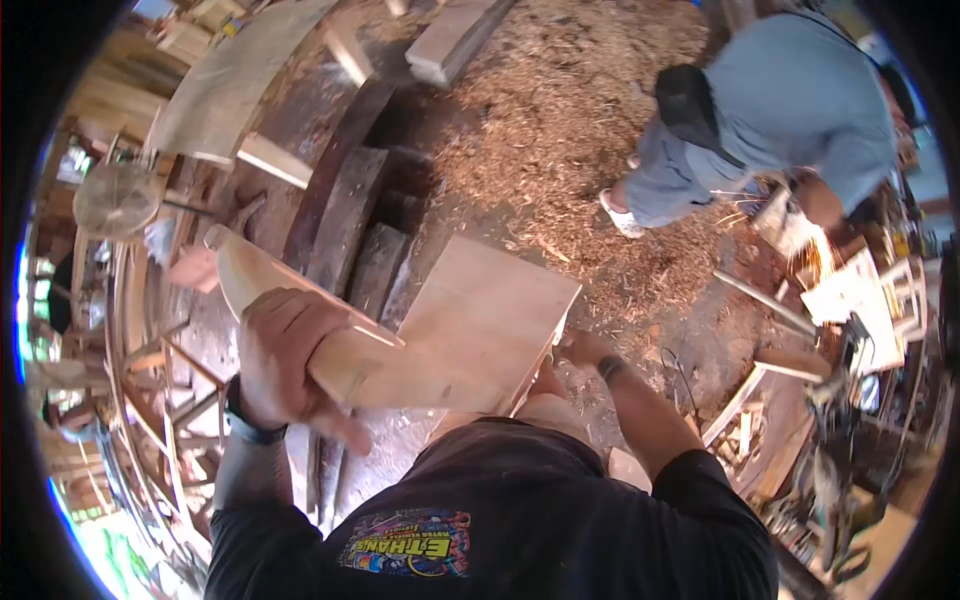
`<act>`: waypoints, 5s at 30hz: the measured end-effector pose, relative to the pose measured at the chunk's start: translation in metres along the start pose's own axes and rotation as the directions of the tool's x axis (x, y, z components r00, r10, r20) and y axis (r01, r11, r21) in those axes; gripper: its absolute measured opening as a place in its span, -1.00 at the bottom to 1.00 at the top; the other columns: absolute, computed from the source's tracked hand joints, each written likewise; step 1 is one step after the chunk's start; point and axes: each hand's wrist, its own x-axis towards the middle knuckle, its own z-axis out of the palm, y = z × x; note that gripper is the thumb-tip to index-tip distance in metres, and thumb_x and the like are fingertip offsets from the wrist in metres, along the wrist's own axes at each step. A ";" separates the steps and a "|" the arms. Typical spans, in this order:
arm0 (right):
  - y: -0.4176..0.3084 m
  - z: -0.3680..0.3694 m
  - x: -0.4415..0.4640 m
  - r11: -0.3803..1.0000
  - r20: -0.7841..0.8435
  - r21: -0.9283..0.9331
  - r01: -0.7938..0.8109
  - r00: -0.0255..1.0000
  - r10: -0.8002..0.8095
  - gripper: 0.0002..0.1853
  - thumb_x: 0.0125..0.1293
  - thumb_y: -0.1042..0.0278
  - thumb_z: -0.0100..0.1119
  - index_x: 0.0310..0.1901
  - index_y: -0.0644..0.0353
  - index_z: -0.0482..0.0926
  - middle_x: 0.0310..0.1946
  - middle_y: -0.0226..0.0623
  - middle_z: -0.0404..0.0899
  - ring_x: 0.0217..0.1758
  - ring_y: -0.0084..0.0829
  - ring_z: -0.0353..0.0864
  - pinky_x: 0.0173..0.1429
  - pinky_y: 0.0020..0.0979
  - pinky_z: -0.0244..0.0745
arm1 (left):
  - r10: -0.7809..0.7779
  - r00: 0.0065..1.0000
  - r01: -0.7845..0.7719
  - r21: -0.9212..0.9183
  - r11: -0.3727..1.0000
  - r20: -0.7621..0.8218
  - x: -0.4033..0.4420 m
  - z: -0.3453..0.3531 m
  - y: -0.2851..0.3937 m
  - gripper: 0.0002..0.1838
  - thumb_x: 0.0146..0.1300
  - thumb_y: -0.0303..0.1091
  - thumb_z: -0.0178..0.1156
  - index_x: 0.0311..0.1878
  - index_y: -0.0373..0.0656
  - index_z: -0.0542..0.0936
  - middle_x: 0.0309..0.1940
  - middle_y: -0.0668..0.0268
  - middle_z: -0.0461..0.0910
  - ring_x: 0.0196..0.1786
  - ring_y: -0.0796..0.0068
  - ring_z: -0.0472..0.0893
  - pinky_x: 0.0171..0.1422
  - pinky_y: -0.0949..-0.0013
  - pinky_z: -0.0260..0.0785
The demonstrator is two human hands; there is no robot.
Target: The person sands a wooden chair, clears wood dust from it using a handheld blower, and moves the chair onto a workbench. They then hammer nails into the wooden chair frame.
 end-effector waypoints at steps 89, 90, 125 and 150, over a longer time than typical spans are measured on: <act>-1.182 -0.591 0.462 -0.265 0.208 -0.661 0.702 -0.167 -0.964 -0.47 0.38 -0.11 0.28 0.11 0.22 0.70 0.01 0.10 0.73 0.14 0.07 0.72 0.26 -0.01 0.58 | -0.511 -0.859 -0.415 -0.543 0.730 -0.029 0.139 0.328 -0.393 -0.57 0.48 -0.12 0.23 0.37 0.16 0.51 0.27 0.31 0.62 0.23 0.28 0.64 0.39 0.01 0.53; -1.199 -0.598 0.488 -0.335 0.212 -0.671 0.662 -0.261 -0.942 -0.44 0.38 -0.11 0.28 0.19 0.18 0.65 0.11 0.09 0.68 0.24 0.06 0.64 0.33 0.00 0.52 | -0.479 -0.855 -0.281 -0.599 0.750 -0.199 0.148 0.325 -0.414 -0.54 0.49 -0.16 0.23 0.41 0.21 0.48 0.33 0.36 0.57 0.26 0.30 0.62 0.45 0.00 0.48; -0.726 -0.581 0.820 0.684 0.029 -0.022 0.729 0.684 -0.729 -0.44 0.49 -0.10 0.19 0.13 0.34 0.61 0.03 0.17 0.69 0.09 0.17 0.69 0.22 0.01 0.58 | -0.844 -0.042 -0.654 -0.654 -0.381 0.534 0.252 0.172 -0.921 -0.32 0.33 0.21 0.29 0.34 -0.04 0.50 0.36 0.27 0.52 0.43 0.18 0.47 0.50 0.02 0.24; -0.351 -0.676 0.635 0.842 0.232 -0.308 0.443 0.893 -0.386 -0.53 0.47 -0.22 0.11 0.06 -0.03 0.75 0.02 -0.01 0.75 0.12 0.00 0.72 0.23 0.00 0.57 | 0.513 0.679 -0.729 -0.399 0.557 -0.525 0.502 -0.159 -0.622 -0.76 0.28 -0.21 0.25 -0.21 -0.20 0.73 -0.16 0.11 0.73 -0.17 0.05 0.69 -0.14 0.03 0.54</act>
